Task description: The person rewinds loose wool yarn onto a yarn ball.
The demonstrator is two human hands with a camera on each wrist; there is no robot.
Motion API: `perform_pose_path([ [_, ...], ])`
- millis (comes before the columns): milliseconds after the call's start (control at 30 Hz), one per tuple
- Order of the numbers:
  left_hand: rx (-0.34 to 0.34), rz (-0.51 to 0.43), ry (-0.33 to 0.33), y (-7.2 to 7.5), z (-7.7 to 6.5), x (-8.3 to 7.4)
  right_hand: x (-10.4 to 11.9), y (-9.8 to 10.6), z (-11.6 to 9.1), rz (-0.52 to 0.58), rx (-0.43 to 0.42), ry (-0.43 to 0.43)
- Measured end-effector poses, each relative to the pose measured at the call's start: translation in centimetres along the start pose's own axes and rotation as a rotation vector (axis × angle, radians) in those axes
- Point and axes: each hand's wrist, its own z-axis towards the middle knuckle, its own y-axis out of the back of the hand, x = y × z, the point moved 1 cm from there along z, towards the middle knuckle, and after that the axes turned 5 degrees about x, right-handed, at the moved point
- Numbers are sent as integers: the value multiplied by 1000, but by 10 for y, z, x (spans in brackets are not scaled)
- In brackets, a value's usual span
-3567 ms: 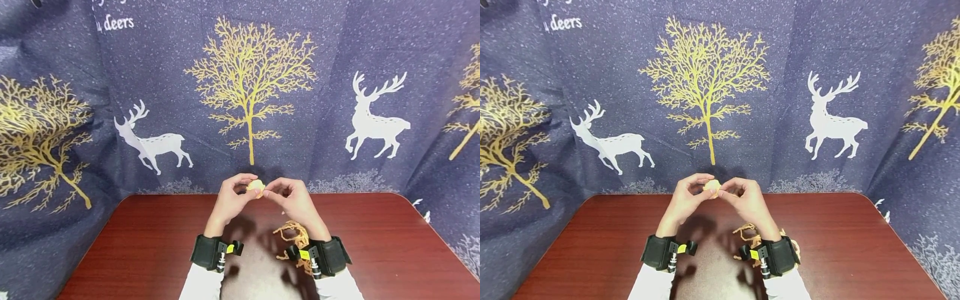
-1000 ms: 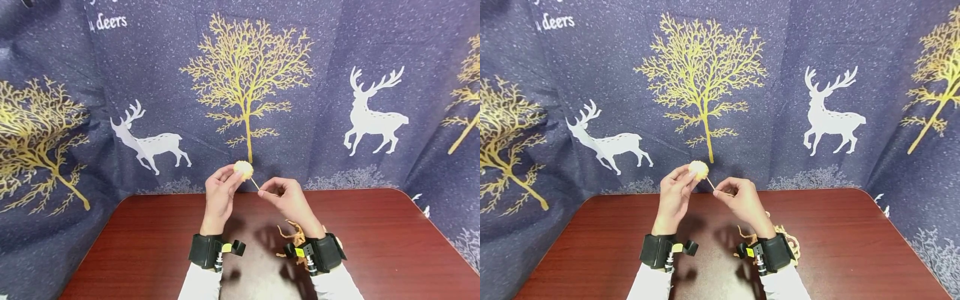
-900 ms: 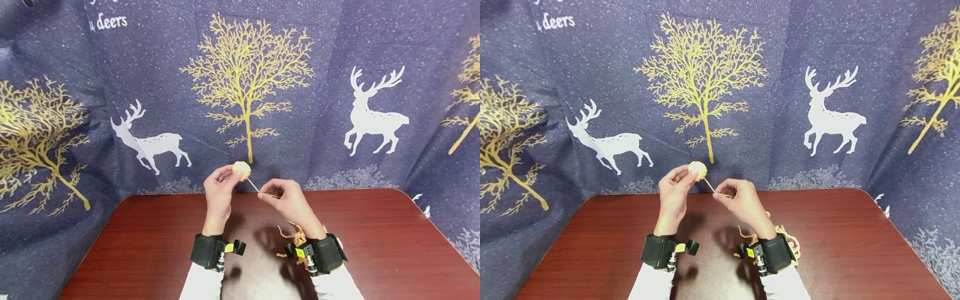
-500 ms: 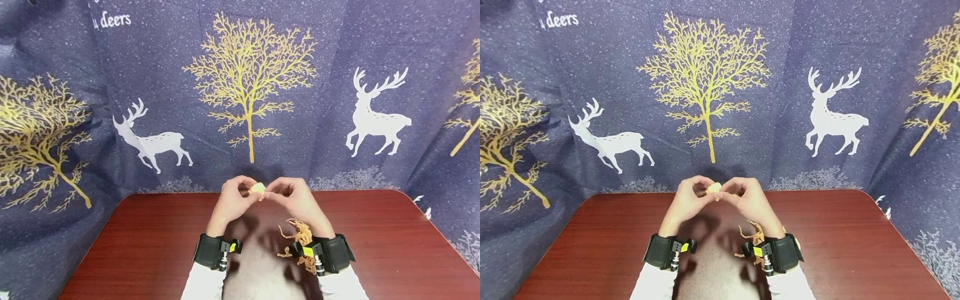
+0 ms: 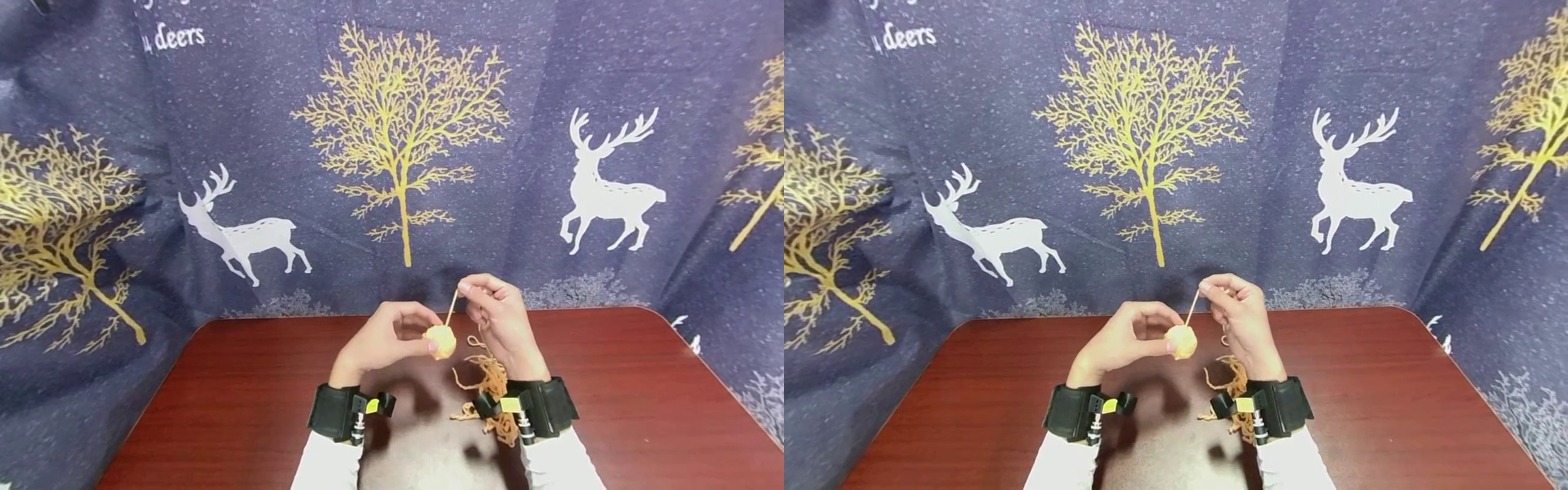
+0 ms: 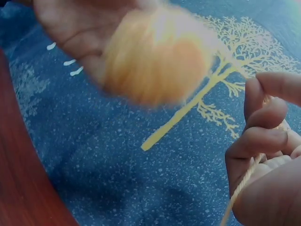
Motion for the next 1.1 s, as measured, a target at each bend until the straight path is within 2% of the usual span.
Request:
perform_pose_path([
  [100, 3, -122, -86, -1, -1, -4, -3, 0, 1, -72, -30, -34],
  [167, -48, -181, -157, 0, 0, -5, -5, -3, 1, -183, -32, -72],
  [267, -192, -260, -244, 0, 2, -6, -7, -8, 1, -373, 9, -112],
  [367, -383, -336, -291, -1, 6, -5, -9, -14, -1, -558, 82, -102],
  [433, -508, -364, -292, -1, 8, -5, -9, -19, -1, -659, 123, -75],
  [500, -621, -345, -263, -1, 10, -3, -9, -23, -2, -745, 152, -44],
  [600, -750, -214, -168, -1, 12, 0, -9, -27, -4, -818, 174, -29],
  [667, -793, -90, -100, -1, 12, 3, -8, -29, -5, -847, 189, -33],
  [767, -796, 110, -22, -1, 12, 5, -6, -29, -6, -863, 201, -41],
  [867, -734, 261, 21, -1, 11, 8, -3, -27, -6, -867, 196, -26],
  [967, -642, 354, 63, 0, 9, 11, -1, -23, -5, -844, 175, -7],
  [1100, -499, 428, 105, 2, 6, 13, 1, -18, -3, -781, 131, -2],
])
